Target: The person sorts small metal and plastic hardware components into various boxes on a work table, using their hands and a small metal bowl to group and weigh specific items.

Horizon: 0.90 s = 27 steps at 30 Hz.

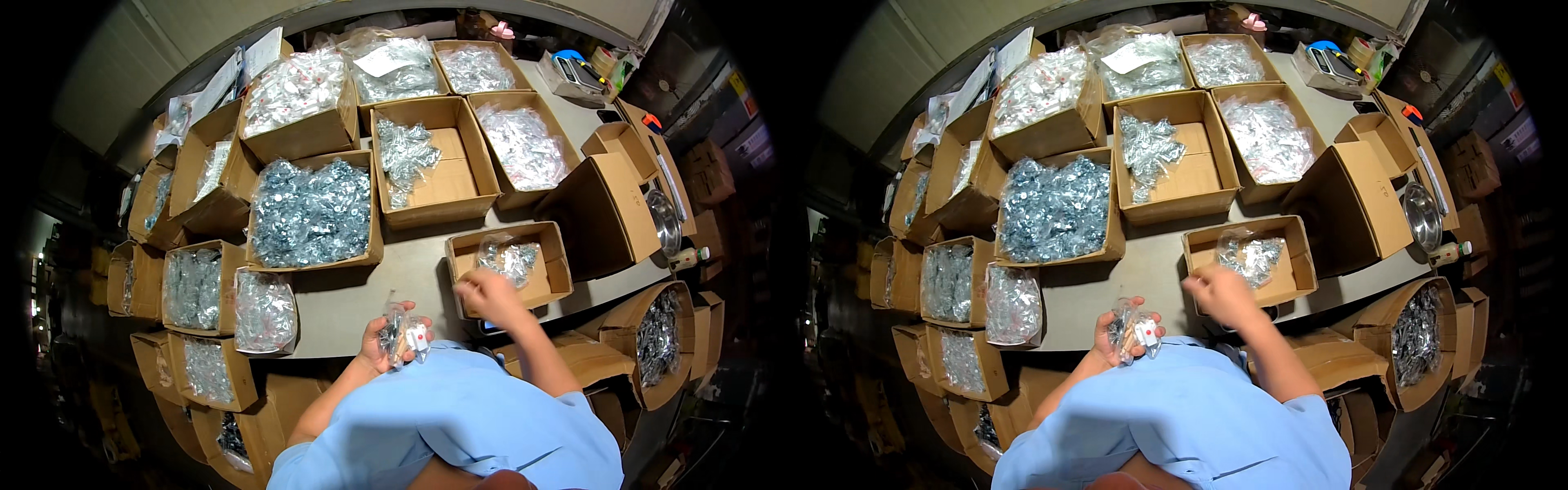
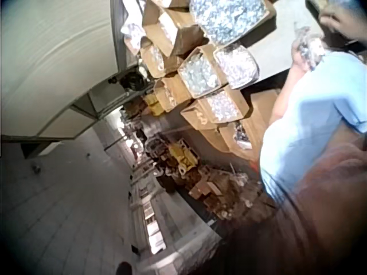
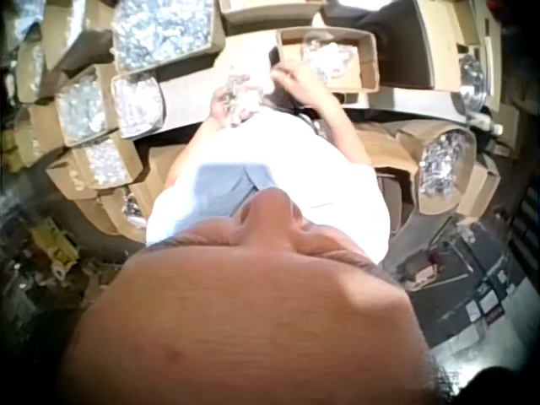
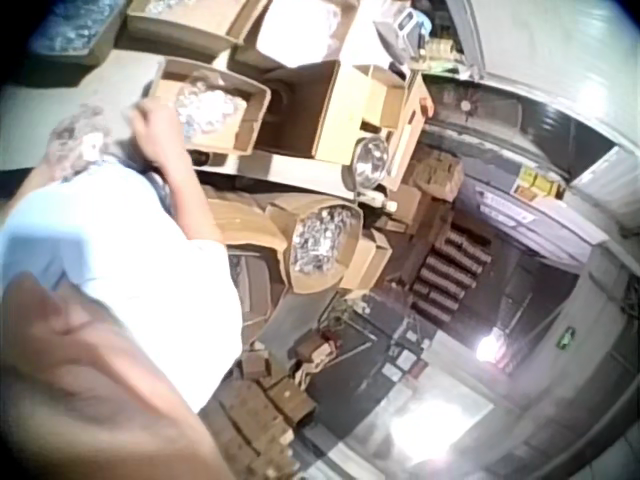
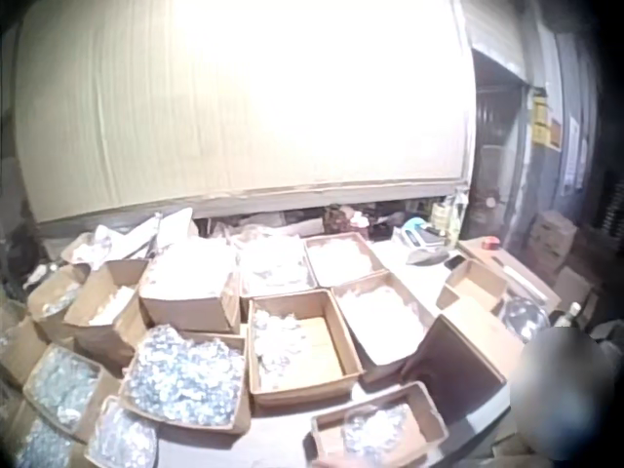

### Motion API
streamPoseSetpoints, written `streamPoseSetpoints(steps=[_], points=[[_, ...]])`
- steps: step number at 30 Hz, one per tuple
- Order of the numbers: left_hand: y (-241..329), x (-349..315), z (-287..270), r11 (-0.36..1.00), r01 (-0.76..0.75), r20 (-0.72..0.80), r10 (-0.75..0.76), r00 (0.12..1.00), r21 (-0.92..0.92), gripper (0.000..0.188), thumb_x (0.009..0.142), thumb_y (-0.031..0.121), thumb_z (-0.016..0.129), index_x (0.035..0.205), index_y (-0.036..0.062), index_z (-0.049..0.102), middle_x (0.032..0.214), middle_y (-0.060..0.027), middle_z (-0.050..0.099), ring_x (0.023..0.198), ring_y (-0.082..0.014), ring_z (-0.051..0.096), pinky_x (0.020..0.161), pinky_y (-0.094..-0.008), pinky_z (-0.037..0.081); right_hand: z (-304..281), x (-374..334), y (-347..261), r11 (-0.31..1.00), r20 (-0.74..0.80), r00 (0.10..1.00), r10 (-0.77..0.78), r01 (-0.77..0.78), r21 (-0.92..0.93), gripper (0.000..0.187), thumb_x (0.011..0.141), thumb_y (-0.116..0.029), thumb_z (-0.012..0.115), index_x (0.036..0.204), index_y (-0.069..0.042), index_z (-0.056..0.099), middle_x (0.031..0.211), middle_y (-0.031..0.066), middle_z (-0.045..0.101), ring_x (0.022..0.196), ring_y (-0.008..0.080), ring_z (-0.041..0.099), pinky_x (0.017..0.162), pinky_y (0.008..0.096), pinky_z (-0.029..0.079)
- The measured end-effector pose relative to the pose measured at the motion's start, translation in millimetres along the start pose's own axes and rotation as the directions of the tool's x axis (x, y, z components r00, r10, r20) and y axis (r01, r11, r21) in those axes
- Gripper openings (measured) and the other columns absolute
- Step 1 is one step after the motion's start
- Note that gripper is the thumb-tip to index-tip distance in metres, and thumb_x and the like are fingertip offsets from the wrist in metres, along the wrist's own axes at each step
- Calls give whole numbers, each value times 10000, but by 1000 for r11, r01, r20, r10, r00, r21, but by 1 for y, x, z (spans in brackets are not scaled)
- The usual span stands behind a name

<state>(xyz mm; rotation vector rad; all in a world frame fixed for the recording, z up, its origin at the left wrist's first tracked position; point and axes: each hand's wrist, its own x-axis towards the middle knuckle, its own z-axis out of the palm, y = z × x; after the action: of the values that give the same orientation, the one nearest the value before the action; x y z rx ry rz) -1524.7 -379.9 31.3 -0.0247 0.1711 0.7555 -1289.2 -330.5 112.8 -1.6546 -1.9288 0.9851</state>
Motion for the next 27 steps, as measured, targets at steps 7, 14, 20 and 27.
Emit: streamPoseSetpoints(steps=[7,14,20,27], points=[[17,-33,-6,996,-85,-98,83,992,-21,621,722,378,648,1260,156,431,1159,-243,506,1013,-420,526,603,-425,553,-15,41,53,918,-406,914,-11,-152,-367,428,727,-140,675,1106,-56,496,1072,154,519,982,342,515,832,411,437],[38,-54,3,996,-27,-107,36,994,80,612,752,356,601,1297,154,408,1200,-185,513,1007,-354,558,714,-407,548,8,59,87,871,-388,918,78,-252,-422,475,670,-87,717,1114,-20,564,1031,196,592,974,362,551,871,399,444],[66,-62,-16,998,-56,-11,56,998,-14,492,832,317,567,1270,137,434,1173,-188,524,968,-313,594,626,-335,577,14,58,74,800,-466,884,39,-307,-515,193,660,-27,683,831,7,600,857,188,562,848,375,545,761,422,440],[99,-37,-81,998,38,-102,-44,994,-59,397,869,311,547,1227,145,496,1134,-156,573,964,-270,603,654,-323,558,-4,50,33,858,-439,881,176,-356,-370,390,816,-173,613,1156,-14,507,1007,208,615,914,350,588,819,386,458]])
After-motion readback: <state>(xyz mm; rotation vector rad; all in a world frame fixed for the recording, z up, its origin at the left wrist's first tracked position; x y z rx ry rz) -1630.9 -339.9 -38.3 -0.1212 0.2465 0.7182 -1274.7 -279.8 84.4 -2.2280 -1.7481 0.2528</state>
